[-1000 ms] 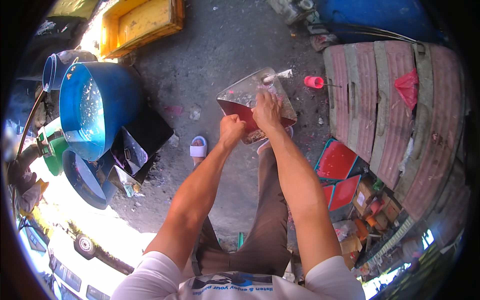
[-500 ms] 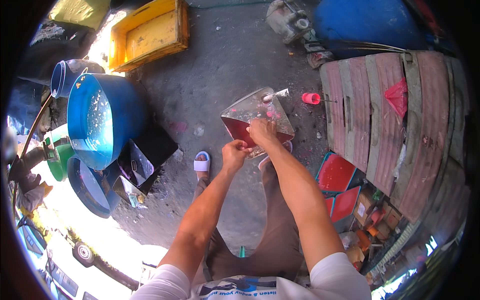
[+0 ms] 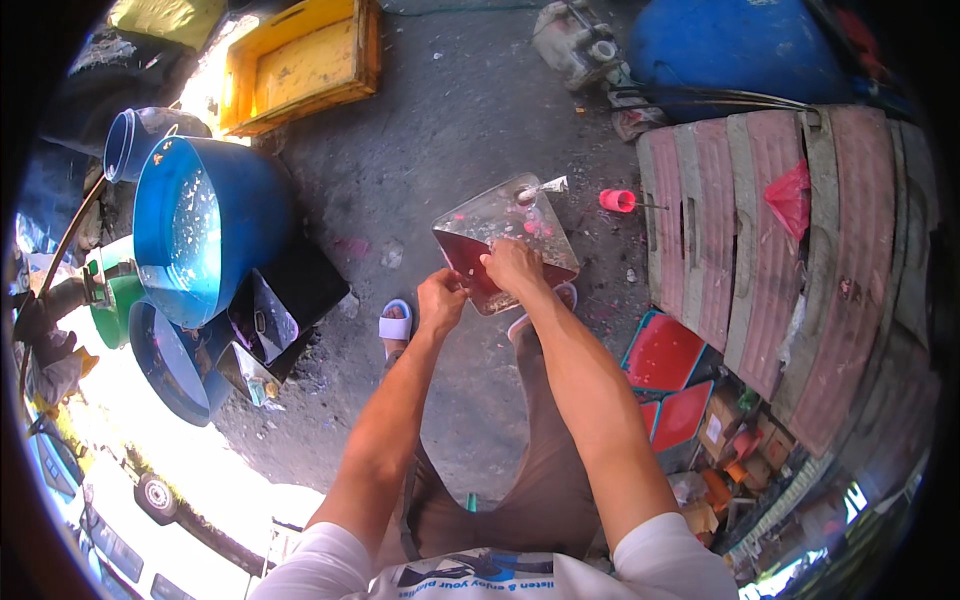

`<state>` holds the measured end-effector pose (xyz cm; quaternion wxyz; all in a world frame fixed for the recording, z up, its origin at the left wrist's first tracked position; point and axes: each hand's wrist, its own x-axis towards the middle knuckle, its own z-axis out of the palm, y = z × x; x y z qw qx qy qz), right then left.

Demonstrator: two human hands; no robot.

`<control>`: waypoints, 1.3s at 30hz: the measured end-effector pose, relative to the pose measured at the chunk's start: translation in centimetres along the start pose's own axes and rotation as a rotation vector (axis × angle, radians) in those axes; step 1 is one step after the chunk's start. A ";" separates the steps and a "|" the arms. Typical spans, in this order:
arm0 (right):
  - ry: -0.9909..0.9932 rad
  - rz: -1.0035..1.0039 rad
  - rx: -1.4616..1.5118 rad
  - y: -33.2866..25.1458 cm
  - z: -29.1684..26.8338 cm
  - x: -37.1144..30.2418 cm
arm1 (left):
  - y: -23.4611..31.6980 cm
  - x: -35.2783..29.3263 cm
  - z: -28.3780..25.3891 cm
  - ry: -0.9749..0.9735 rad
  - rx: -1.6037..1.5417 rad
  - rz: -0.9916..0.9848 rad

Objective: The person scoops red paint from a metal container into a small pink cup using a stick, then stirs the paint inside the cup. They repeat the scooping and stirring process several times before placing the cup on the container and moving the container to a nearby table.

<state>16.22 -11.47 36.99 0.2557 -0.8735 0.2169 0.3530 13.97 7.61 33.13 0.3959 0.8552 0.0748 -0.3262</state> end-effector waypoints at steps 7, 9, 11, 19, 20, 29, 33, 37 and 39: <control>-0.043 0.228 0.062 -0.3 0.0 -0.3 | -0.9 -4.2 -3.7 -0.157 -0.456 -0.168; -0.066 0.149 0.054 1.2 0.1 -2.7 | -0.1 -7.4 -3.9 -0.160 -0.460 -0.104; -0.071 0.135 0.103 2.2 0.2 -5.7 | 0.1 -10.9 -5.9 -0.095 -0.423 -0.025; 0.230 0.239 0.537 0.7 0.4 -24.8 | -4.7 -19.2 -25.1 0.007 -0.187 0.132; 0.273 0.282 0.621 0.1 0.9 -27.9 | -5.8 -19.5 -28.2 -0.018 -0.099 0.067; 0.662 0.568 1.357 0.6 10.9 -52.2 | -21.4 -23.1 -50.3 -0.256 0.867 0.171; 0.759 0.652 1.617 1.8 18.5 -60.5 | -19.6 -25.0 -50.6 -0.290 1.237 0.072; 0.927 0.719 1.543 5.4 25.7 -69.2 | -7.4 -30.5 -37.7 -0.395 0.561 0.087; 0.987 0.780 1.543 5.3 29.2 -74.0 | -1.0 -36.2 -27.0 -0.588 0.717 0.628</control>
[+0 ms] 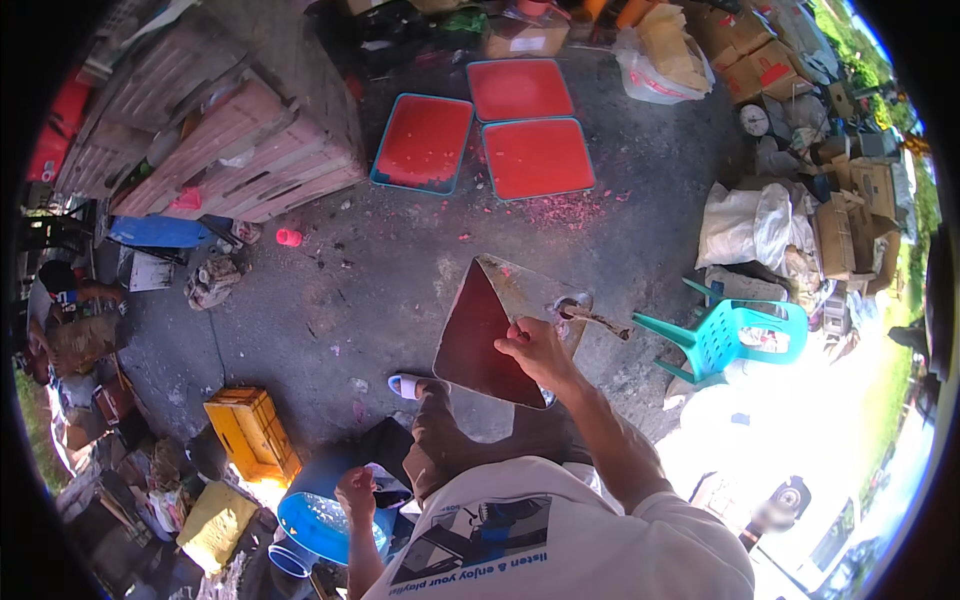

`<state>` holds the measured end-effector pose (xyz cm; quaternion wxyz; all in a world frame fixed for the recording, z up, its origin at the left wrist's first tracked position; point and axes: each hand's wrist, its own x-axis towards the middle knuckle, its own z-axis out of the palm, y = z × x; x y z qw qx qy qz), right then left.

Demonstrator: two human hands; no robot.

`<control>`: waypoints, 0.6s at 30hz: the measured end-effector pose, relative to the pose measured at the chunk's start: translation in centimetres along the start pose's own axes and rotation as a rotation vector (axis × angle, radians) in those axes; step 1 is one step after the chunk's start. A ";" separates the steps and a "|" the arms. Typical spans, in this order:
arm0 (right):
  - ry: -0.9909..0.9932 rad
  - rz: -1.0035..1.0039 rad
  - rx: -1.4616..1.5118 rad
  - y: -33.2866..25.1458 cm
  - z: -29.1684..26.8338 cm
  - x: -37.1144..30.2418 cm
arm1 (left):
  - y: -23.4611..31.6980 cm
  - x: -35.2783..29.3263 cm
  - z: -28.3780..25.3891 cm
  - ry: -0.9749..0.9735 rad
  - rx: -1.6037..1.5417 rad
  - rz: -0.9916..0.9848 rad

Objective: The person scoops red paint from a metal container into a small pink cup using a stick, then stirs the paint inside the cup. They repeat the scooping and stirring process several times before placing the cup on the container and moving the container to a nearby table.

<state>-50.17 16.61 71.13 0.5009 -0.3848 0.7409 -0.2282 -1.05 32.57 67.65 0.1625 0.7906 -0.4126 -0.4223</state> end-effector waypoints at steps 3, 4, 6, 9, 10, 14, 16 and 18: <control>0.098 0.107 0.135 2.9 -8.0 0.1 | 19.3 3.7 10.9 -0.337 -0.203 0.222; 0.165 0.092 0.144 4.1 -11.0 0.2 | 24.8 3.0 15.5 -0.504 -0.226 0.229; 0.248 0.164 0.169 6.1 -16.4 0.9 | 34.3 1.0 25.1 -0.831 -0.201 0.386; 0.372 0.220 0.220 9.3 -24.1 1.8 | 44.6 -2.8 38.0 -1.119 -0.112 0.366; 0.411 0.244 0.214 10.1 -26.7 2.4 | 47.4 -4.0 42.0 -1.148 -0.141 0.272; 0.542 0.256 0.310 12.6 -36.5 3.0 | 57.0 -8.7 55.4 -1.389 -0.353 0.174; 0.675 0.353 0.289 13.4 -42.7 4.8 | 61.6 -10.6 60.5 -1.494 -0.329 0.172; 0.710 0.091 0.145 14.8 -47.7 4.5 | 65.2 -12.4 65.0 -1.500 -0.377 0.243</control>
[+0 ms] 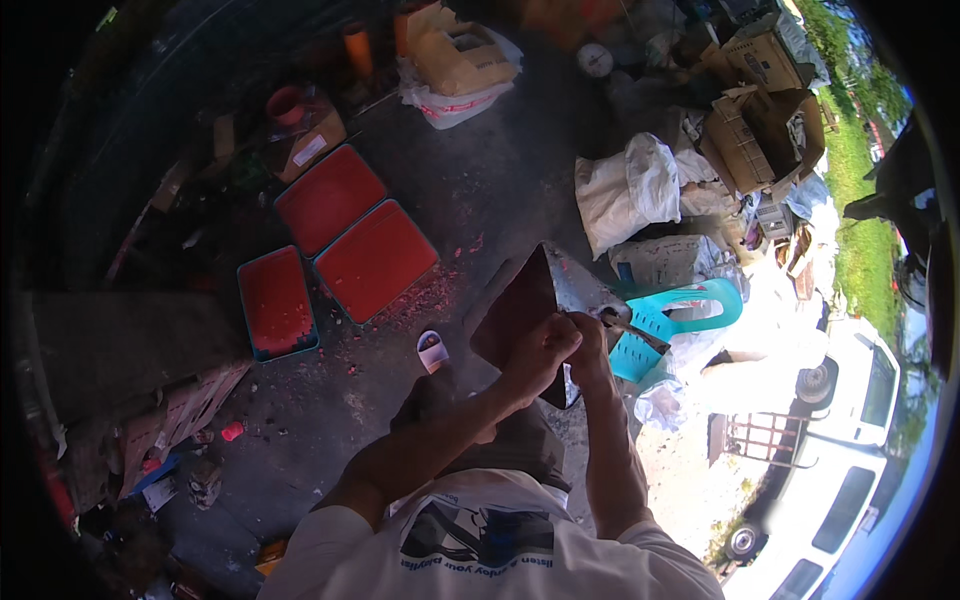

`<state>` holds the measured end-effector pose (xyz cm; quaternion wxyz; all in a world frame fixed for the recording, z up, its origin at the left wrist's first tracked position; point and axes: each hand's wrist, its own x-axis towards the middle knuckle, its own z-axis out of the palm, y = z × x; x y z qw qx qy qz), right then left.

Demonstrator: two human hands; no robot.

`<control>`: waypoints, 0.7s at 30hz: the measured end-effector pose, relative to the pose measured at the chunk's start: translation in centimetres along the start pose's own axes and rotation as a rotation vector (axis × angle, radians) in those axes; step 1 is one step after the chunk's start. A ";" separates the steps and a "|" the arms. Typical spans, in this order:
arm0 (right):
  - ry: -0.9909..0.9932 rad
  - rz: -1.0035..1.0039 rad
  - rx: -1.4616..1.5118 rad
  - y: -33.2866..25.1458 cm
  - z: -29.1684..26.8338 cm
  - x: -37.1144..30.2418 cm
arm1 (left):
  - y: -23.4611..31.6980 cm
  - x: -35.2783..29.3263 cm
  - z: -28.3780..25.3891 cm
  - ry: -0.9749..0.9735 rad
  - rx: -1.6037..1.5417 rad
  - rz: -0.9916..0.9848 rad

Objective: The person scoops red paint from a metal container into a small pink cup using a stick, then stirs the paint inside the cup. They repeat the scooping and stirring process several times before placing the cup on the container and moving the container to a nearby table.

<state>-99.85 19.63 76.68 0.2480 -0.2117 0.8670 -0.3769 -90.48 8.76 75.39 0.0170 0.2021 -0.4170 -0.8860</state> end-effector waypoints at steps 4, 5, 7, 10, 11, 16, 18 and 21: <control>0.162 -0.213 -0.011 -0.5 -4.5 7.7 | 3.8 8.9 4.1 -0.030 -0.008 -0.055; 0.253 -0.338 -0.139 -0.7 -5.5 10.1 | 4.9 11.6 5.2 -0.051 0.001 0.000; 0.349 -0.427 -0.200 -0.8 -7.8 14.8 | 7.4 16.3 7.2 -0.010 0.119 0.079; 0.302 -0.331 0.059 0.0 -11.2 21.9 | 11.7 23.9 9.4 -0.082 0.124 -0.002; 0.251 -0.208 0.172 0.3 -12.4 24.3 | 13.5 27.0 9.6 -0.144 0.091 -0.038; 0.356 -0.407 0.143 2.1 -16.3 37.0 | 18.6 40.4 13.0 -0.056 0.058 -0.052; 0.247 -0.376 0.112 2.1 -18.2 42.1 | 20.4 45.0 13.8 -0.002 0.079 -0.017; 0.191 -0.352 0.127 1.0 -21.7 50.4 | 23.4 52.5 15.6 0.164 0.272 0.072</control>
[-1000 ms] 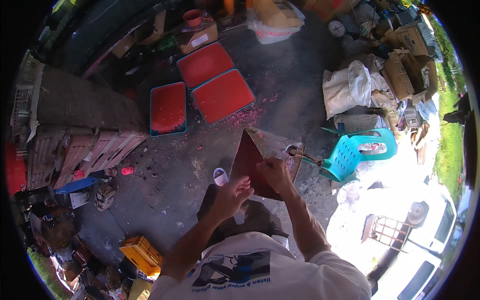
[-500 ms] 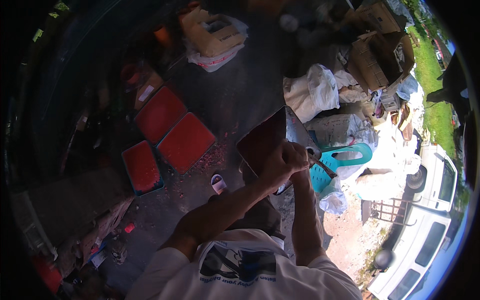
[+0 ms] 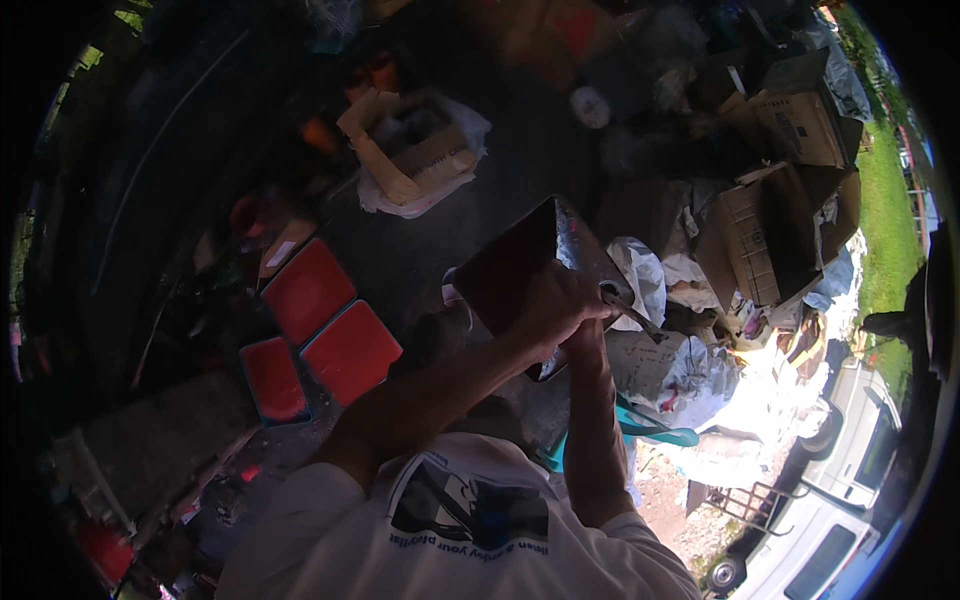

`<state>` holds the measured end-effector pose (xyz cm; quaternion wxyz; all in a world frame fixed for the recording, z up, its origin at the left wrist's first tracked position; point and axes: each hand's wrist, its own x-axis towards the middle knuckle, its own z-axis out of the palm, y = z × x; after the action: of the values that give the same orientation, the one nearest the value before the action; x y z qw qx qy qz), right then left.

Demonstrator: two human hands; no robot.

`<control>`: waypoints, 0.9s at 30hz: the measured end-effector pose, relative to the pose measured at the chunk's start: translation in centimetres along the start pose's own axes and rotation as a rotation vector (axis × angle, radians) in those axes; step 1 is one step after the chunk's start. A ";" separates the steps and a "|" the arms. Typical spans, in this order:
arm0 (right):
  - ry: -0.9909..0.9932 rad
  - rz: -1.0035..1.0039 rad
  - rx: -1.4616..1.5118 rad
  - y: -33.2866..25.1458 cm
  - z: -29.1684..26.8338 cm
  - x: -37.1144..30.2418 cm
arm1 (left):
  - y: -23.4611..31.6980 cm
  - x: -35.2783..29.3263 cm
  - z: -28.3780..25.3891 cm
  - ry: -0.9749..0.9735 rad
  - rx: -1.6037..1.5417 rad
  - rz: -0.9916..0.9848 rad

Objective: The person scoops red paint from a metal container into a small pink cup using a stick, then stirs the paint inside the cup. They repeat the scooping and stirring process several times before placing the cup on the container and moving the container to a nearby table.

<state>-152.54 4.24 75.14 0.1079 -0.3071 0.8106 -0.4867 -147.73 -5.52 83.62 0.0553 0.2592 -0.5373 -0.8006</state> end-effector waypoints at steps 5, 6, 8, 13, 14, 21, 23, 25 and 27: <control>0.019 0.043 0.007 0.4 -3.7 14.8 | 7.2 13.6 1.2 0.037 0.156 0.054; 0.022 0.048 0.010 0.3 -4.4 17.8 | 8.7 16.7 1.5 0.075 0.193 0.105; 0.037 0.043 0.014 0.5 -5.5 24.3 | 11.3 21.8 2.4 0.087 0.262 0.135; 0.002 0.023 0.053 1.9 -6.9 40.3 | 17.6 34.4 3.4 0.144 0.076 0.011; -0.018 0.017 0.061 2.5 -7.3 43.5 | 18.9 36.8 3.7 0.166 0.043 0.047; -0.236 -0.013 0.110 5.4 -7.4 64.5 | 28.1 52.5 3.5 0.324 -0.009 0.103; -0.317 -0.016 0.109 5.2 -6.6 70.7 | 31.0 57.6 2.0 0.399 -0.003 0.093; -0.403 0.021 0.096 4.7 -6.3 75.9 | 33.1 61.6 1.0 0.458 -0.024 0.039; -0.465 0.049 0.079 4.0 -5.8 81.4 | 35.3 66.0 -0.4 0.524 -0.012 0.040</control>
<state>-220.99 -39.29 84.71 0.3154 -0.3869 0.7514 -0.4315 -210.96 -44.79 91.38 0.2102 0.4466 -0.5048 -0.7082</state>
